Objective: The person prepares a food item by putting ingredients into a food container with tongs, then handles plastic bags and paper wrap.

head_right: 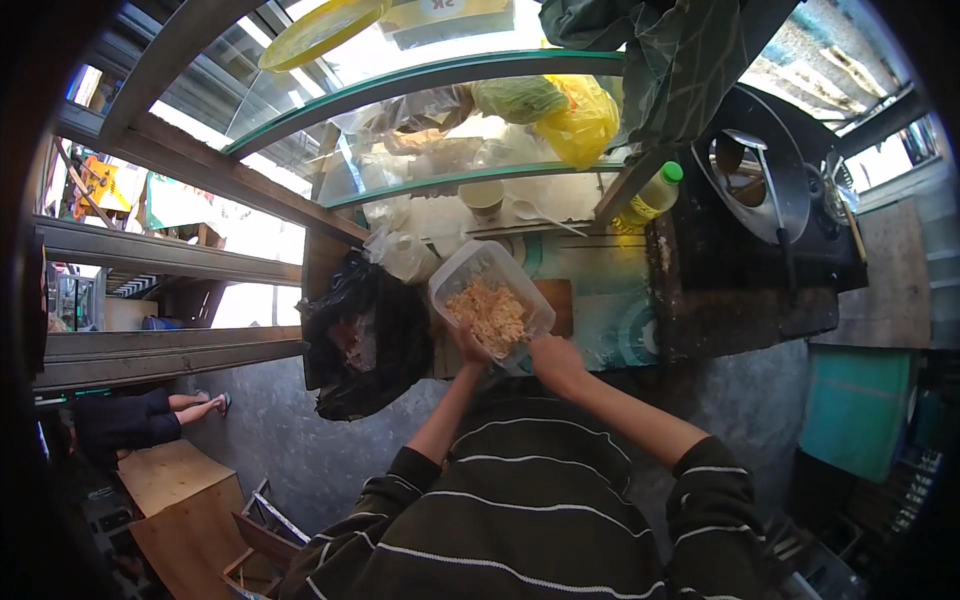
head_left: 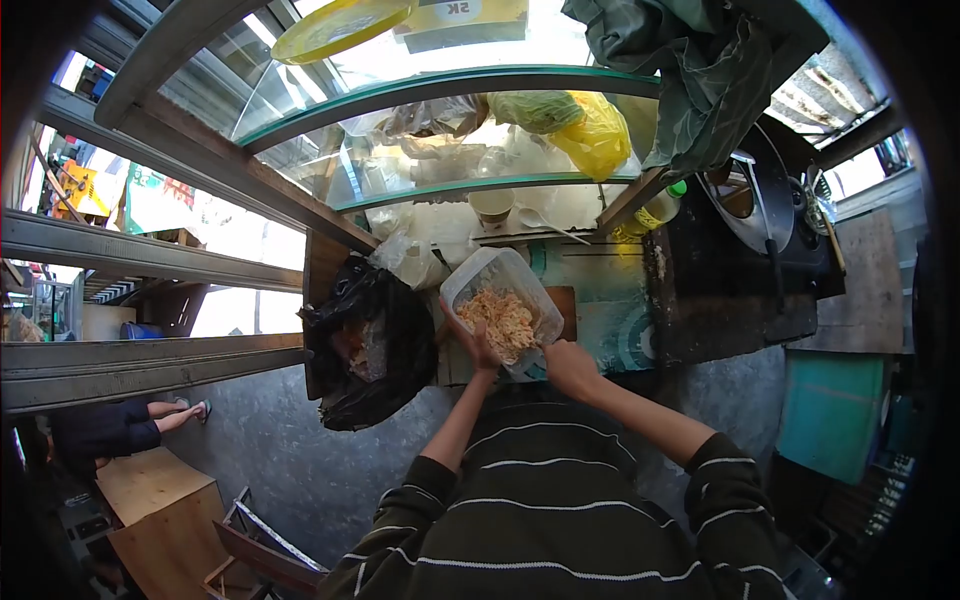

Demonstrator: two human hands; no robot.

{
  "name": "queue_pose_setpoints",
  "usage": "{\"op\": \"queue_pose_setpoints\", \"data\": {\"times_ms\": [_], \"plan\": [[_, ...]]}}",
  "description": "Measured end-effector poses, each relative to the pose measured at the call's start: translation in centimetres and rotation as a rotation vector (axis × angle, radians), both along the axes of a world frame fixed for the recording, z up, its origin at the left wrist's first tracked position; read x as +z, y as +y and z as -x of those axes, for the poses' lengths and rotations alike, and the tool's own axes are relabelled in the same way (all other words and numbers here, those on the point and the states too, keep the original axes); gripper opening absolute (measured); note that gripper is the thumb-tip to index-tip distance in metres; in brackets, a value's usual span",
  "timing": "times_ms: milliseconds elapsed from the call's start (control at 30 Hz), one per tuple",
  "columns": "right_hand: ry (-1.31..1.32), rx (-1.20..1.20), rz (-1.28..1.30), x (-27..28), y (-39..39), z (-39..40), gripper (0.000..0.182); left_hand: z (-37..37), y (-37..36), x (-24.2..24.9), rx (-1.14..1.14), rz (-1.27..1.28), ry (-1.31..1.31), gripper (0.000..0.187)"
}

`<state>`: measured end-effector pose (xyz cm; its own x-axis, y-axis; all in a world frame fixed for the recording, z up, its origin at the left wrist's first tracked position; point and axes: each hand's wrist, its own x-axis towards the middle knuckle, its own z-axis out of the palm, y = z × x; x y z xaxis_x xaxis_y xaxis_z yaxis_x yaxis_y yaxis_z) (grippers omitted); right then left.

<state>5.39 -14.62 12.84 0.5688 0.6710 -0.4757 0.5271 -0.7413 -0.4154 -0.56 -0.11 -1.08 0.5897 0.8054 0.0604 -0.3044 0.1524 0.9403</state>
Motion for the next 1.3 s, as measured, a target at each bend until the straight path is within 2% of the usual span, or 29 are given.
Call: {"op": "queue_pose_setpoints", "data": {"times_ms": [33,100,200,233,267,433,500,533,600,733,800,833,900,1000,1033,1100,1133,1200,1233,1300], "plan": [[0.002,0.002,-0.001,0.3,0.1,0.0,0.023,0.0,0.1,-0.4,0.002,-0.001,0.002,0.082],[-0.099,-0.039,-0.040,0.7,0.2,0.0,0.027,0.1,0.2,-1.4,0.095,-0.034,-0.047,0.048],[-0.192,-0.021,-0.099,3.9,1.7,0.0,0.028,0.9,0.3,-4.9,0.092,0.007,0.087,0.040],[-0.194,-0.027,-0.098,3.7,2.0,0.0,0.028,0.5,0.1,-3.4,0.086,0.008,0.084,0.040],[-0.232,0.009,-0.108,3.2,2.2,0.0,0.027,0.1,-0.2,-1.8,0.106,0.039,0.074,0.041],[-0.339,0.081,-0.125,4.0,2.2,-2.2,0.028,0.0,0.2,-0.1,0.097,0.055,0.017,0.049],[-0.492,0.070,0.056,2.6,2.6,-2.9,0.025,-0.5,-0.3,2.7,0.077,-0.118,0.100,0.083],[-0.497,0.065,0.059,1.0,2.6,-2.8,0.025,-0.7,-0.6,3.8,0.073,-0.116,0.095,0.083],[-0.638,0.297,0.244,-1.0,3.3,-2.7,0.015,-0.9,-0.9,5.6,0.047,-0.346,0.247,0.087],[-0.650,0.410,0.247,-0.7,2.9,-2.6,0.010,-1.2,-0.9,7.0,0.023,-0.343,0.233,0.088],[-0.407,0.421,0.066,-1.2,2.3,-3.8,0.011,-1.4,-0.8,7.1,0.023,-0.330,0.213,0.083],[-0.410,0.422,0.066,-1.1,2.2,-4.4,0.011,-1.6,-0.6,7.0,0.025,-0.330,0.210,0.083],[-0.246,0.419,0.127,-0.5,2.0,-5.3,0.011,-1.9,-0.4,6.7,-0.026,-0.325,0.158,0.085],[-0.203,0.493,0.163,0.5,2.3,-6.1,0.010,-1.7,0.1,5.9,-0.065,-0.304,0.182,0.082],[-0.201,0.490,0.163,0.7,2.4,-5.9,0.010,-1.5,0.1,4.0,-0.069,-0.304,0.184,0.082],[-0.096,0.296,0.138,0.9,3.1,-5.3,0.011,-0.8,0.5,0.2,-0.066,-0.021,0.022,0.080],[-0.097,0.294,0.135,0.7,3.2,-5.1,0.011,-0.4,0.8,-1.2,-0.067,-0.024,0.021,0.080],[0.083,0.114,0.149,-0.3,3.3,-4.2,0.015,0.6,1.0,-3.0,-0.155,0.170,-0.036,0.078],[0.085,0.122,0.150,-1.1,3.0,-4.3,0.015,0.8,1.0,-3.1,-0.147,0.170,-0.035,0.078],[0.310,0.179,-0.004,-2.1,2.3,-5.1,0.018,0.9,1.5,-3.2,-0.160,0.137,-0.018,0.077]]}}
